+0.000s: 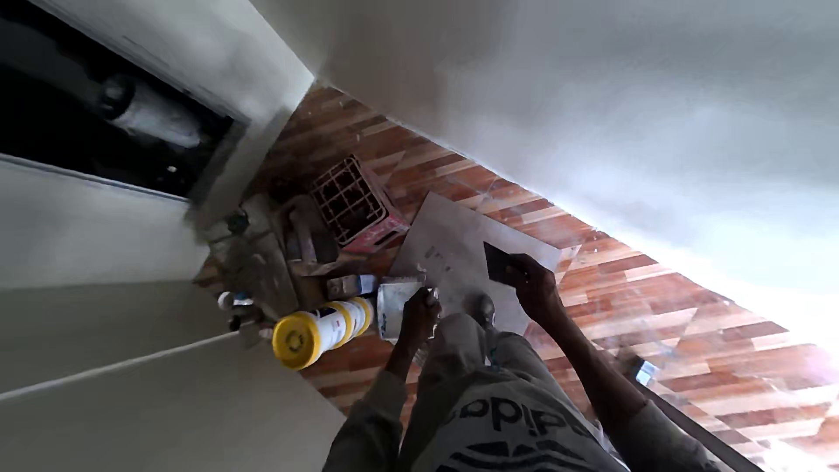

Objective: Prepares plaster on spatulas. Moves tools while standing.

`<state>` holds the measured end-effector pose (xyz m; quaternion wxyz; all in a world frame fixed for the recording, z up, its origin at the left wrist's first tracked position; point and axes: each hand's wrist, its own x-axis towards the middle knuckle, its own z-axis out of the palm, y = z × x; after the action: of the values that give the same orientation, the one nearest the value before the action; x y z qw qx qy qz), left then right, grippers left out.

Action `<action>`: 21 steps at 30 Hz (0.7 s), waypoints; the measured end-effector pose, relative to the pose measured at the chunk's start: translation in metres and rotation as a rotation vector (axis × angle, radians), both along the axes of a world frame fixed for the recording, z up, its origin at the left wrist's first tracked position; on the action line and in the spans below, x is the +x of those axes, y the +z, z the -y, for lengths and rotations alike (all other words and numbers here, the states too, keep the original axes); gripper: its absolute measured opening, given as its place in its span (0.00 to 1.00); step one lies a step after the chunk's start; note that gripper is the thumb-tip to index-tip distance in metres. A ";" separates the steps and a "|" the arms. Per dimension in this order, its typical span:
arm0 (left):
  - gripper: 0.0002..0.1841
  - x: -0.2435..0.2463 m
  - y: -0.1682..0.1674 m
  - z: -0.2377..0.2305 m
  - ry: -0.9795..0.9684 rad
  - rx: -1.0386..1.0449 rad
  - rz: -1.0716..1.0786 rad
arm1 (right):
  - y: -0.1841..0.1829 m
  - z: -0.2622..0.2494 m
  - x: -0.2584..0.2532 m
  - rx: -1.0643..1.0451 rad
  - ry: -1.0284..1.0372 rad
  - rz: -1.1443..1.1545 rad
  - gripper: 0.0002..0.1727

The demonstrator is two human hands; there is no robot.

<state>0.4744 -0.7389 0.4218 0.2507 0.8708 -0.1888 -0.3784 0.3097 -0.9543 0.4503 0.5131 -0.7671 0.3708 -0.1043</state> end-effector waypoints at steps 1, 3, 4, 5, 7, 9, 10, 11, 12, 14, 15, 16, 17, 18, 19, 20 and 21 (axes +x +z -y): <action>0.14 0.002 0.002 0.002 -0.016 0.027 0.036 | 0.010 -0.003 0.012 -0.106 0.037 0.068 0.17; 0.13 0.006 0.007 0.010 -0.041 0.078 0.095 | 0.022 -0.016 0.036 -0.277 0.132 0.171 0.17; 0.14 0.008 0.010 0.014 -0.036 0.097 0.111 | 0.020 -0.023 0.045 -0.318 0.205 0.176 0.17; 0.14 0.012 0.013 0.017 -0.005 0.097 0.128 | 0.013 -0.027 0.052 -0.329 0.285 0.131 0.18; 0.16 0.022 0.018 0.016 0.125 0.076 0.153 | -0.011 -0.024 0.060 -0.246 0.405 -0.083 0.19; 0.18 0.039 0.018 0.008 0.263 0.072 0.163 | -0.025 -0.010 0.067 -0.166 0.312 -0.169 0.16; 0.19 0.048 0.015 0.002 0.320 0.064 0.162 | -0.022 0.000 0.075 -0.124 0.239 -0.179 0.15; 0.21 0.054 0.009 -0.010 0.370 0.053 0.149 | -0.017 0.007 0.085 -0.094 0.195 -0.181 0.15; 0.22 0.059 0.003 -0.025 0.413 0.037 0.126 | -0.014 0.012 0.097 -0.074 0.169 -0.170 0.16; 0.23 0.071 -0.014 -0.048 0.470 -0.014 0.103 | -0.017 0.024 0.133 0.025 0.133 -0.117 0.15; 0.23 0.075 -0.022 -0.055 0.492 -0.022 0.098 | -0.023 0.028 0.152 0.129 0.102 -0.097 0.14; 0.23 0.079 -0.030 -0.058 0.520 -0.019 0.085 | -0.030 0.032 0.170 0.261 0.059 -0.080 0.14; 0.23 0.083 -0.037 -0.060 0.560 -0.019 0.073 | -0.037 0.035 0.190 0.385 0.012 -0.068 0.14; 0.23 0.088 -0.044 -0.062 0.622 -0.031 0.056 | -0.046 0.036 0.213 0.475 -0.016 -0.060 0.14; 0.23 0.093 -0.054 -0.064 0.710 -0.052 0.022 | -0.055 0.035 0.236 0.522 -0.016 -0.070 0.15; 0.22 0.098 -0.066 -0.065 0.821 -0.081 -0.029 | -0.065 0.035 0.259 0.534 0.002 -0.100 0.15; 0.21 0.104 -0.077 -0.064 0.948 -0.124 -0.088 | -0.075 0.035 0.281 0.521 0.036 -0.147 0.16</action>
<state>0.5783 -0.6751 0.3444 0.4549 0.8275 0.2177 -0.2469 0.5907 -0.9894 0.3750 0.6666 -0.6213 0.4076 0.0599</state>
